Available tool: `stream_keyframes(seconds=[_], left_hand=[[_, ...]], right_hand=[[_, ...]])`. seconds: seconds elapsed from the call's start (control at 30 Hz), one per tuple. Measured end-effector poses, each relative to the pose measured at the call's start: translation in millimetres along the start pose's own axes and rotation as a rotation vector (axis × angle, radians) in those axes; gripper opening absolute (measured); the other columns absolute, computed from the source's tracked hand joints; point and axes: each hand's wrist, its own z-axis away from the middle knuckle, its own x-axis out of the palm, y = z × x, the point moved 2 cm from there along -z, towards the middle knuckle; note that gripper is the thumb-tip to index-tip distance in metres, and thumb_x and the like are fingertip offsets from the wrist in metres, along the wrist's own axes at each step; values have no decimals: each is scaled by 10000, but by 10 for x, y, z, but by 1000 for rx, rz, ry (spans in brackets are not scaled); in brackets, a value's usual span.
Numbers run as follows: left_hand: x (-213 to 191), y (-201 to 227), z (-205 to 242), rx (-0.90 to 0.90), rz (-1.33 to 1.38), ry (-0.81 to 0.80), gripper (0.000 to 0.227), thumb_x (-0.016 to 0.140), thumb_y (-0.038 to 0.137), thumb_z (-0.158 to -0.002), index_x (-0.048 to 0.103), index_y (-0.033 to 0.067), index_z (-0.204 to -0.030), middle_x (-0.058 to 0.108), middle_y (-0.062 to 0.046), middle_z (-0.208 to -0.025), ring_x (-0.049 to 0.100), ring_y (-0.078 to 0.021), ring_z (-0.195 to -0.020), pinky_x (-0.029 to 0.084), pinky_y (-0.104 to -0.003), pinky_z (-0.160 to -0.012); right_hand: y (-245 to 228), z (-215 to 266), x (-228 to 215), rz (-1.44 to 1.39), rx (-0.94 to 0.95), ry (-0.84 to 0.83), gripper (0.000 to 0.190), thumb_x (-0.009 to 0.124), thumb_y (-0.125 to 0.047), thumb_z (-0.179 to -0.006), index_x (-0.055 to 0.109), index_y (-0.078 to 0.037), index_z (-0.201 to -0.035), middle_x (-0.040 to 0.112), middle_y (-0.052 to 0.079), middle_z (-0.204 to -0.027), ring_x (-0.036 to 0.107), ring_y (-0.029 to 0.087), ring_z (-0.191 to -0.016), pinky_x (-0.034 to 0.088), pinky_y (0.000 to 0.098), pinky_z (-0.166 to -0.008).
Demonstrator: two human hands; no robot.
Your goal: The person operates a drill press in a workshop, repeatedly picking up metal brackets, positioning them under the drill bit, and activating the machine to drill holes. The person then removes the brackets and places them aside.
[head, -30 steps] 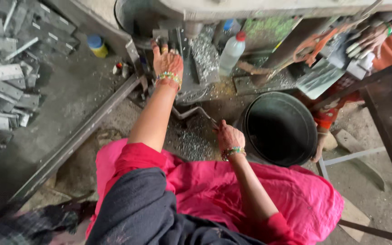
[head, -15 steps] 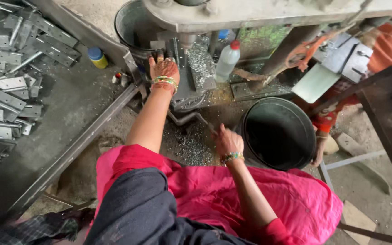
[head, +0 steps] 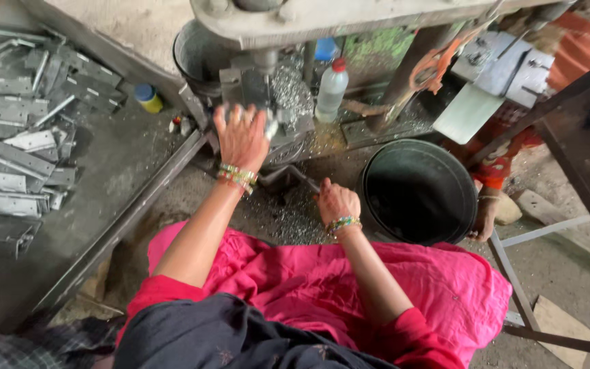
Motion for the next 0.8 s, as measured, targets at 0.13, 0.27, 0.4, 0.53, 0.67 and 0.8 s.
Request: stream_keyframes(seconds=[0.13,0.27,0.4,0.53,0.67,0.8], left_hand=[[142,343,-578,-68,-301,168,217,596,241,-953,724,124,-1083,707,-74,-1191,610,-254,-1190,345,-494,-1074],[769,434,-686,-219,-63,-222,235,530,152,-1047,759,105,-1025,734,-99,-1136,609,-262,-1140,374,-466,-1081],[680,10,-196,-105,22,70,285,610,234,-871,745,102,-1085,691,-131,-1133,576,-309,-1130,390,-506,-982],[284,-163,97,-293,11,-55,270,685,195,-843,699,124,-1102,680,-116,-1187,571,-342,-1208,411,-540,-979],[83,-304,152,-648,281,-139,372,707,262,-844,648,123,-1184,643,-140,-1210,577,-382,-1161,432,-543,-945],[179,-282,159,-527,427,130,374,637,332,-1028,625,74,-1299,649,-145,-1291,582,-364,-1175,443,-510,-950]], right_hand=[[-21,9,25,-17,58,-47,296,629,-386,-945,619,-97,-1007,733,146,-897,715,360,-861,551,486,-717],[32,27,117,-29,63,18,337,627,-418,-929,622,-97,-1029,731,138,-886,708,356,-852,541,494,-737],[104,10,382,-45,63,50,270,573,-374,-996,645,-115,-971,733,124,-875,715,334,-851,548,480,-726],[38,-42,331,-32,139,-59,282,548,-380,-1024,643,-117,-991,731,113,-887,717,327,-829,547,475,-710],[13,10,201,-49,95,-85,317,589,-398,-944,635,-99,-1035,726,122,-870,708,339,-810,540,479,-676],[41,21,272,-32,137,-1,292,544,-384,-998,656,-116,-967,734,122,-860,716,329,-818,542,476,-693]])
